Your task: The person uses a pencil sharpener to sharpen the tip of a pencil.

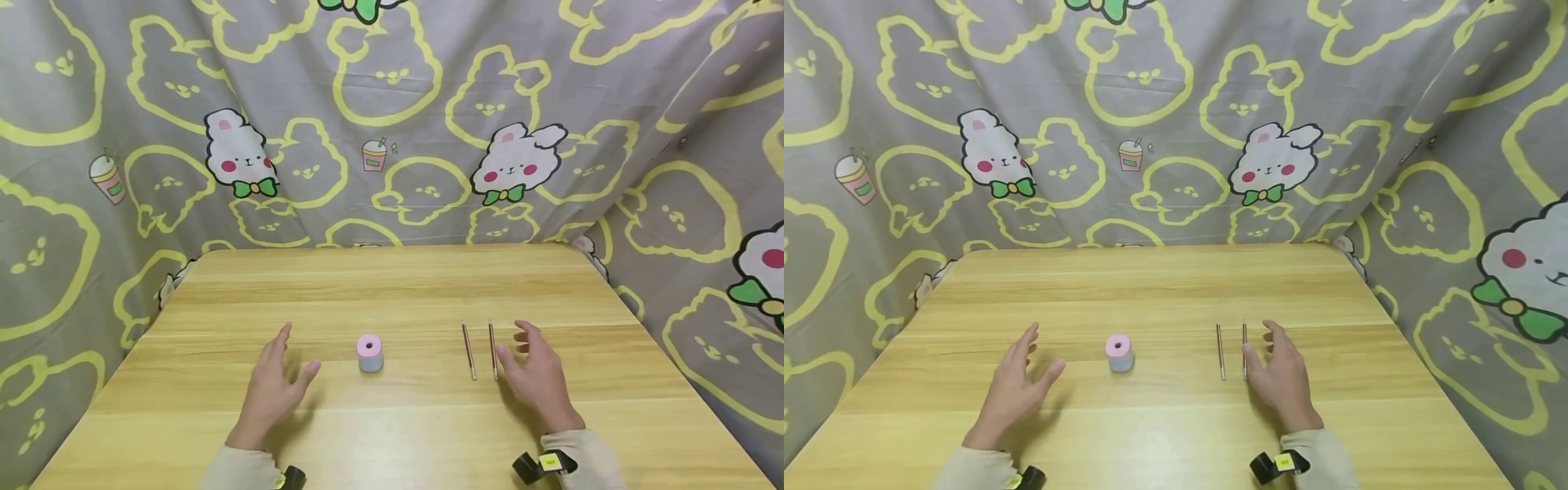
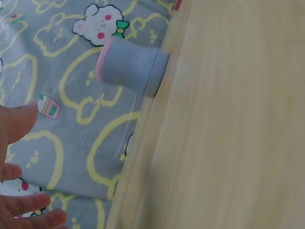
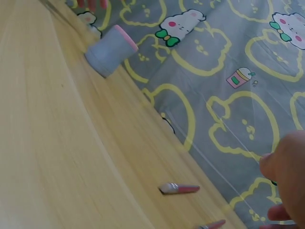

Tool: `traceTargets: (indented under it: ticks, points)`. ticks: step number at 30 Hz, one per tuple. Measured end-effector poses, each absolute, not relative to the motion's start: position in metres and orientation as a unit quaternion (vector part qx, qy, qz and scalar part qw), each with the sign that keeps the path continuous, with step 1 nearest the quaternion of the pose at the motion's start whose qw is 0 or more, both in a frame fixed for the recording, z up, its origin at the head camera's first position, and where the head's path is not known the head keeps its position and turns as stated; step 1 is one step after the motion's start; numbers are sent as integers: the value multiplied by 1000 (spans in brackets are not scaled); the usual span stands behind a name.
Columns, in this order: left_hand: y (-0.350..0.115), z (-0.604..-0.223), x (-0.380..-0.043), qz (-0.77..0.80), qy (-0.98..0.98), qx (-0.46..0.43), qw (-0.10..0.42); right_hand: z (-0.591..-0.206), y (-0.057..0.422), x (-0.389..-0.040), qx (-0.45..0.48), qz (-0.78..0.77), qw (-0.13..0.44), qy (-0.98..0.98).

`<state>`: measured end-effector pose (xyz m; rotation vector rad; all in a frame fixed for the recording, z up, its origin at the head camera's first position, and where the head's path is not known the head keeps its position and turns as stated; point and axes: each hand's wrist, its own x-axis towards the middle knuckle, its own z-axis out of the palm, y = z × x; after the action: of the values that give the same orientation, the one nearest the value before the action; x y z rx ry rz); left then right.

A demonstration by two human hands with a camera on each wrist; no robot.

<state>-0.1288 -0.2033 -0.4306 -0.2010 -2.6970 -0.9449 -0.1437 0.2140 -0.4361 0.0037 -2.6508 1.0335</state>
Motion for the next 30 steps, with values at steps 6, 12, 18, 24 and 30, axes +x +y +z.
traceTargets:
  ticks: [6,12,18,24,30]
  points:
    - [-185,-435,-133,-386,-912,-70,118,-439,197,-147,11,359,151,-921]
    - [-163,-441,-135,-438,-893,-63,86,-444,181,-152,25,358,157,-920]
    - [-145,-448,-139,-458,-884,-64,71,-444,171,-155,2,341,119,-932]
    - [-134,-449,-142,-470,-878,-58,64,-445,163,-155,2,322,109,-940]
    - [-124,-451,-147,-470,-880,-40,57,-448,160,-156,6,311,111,-944]
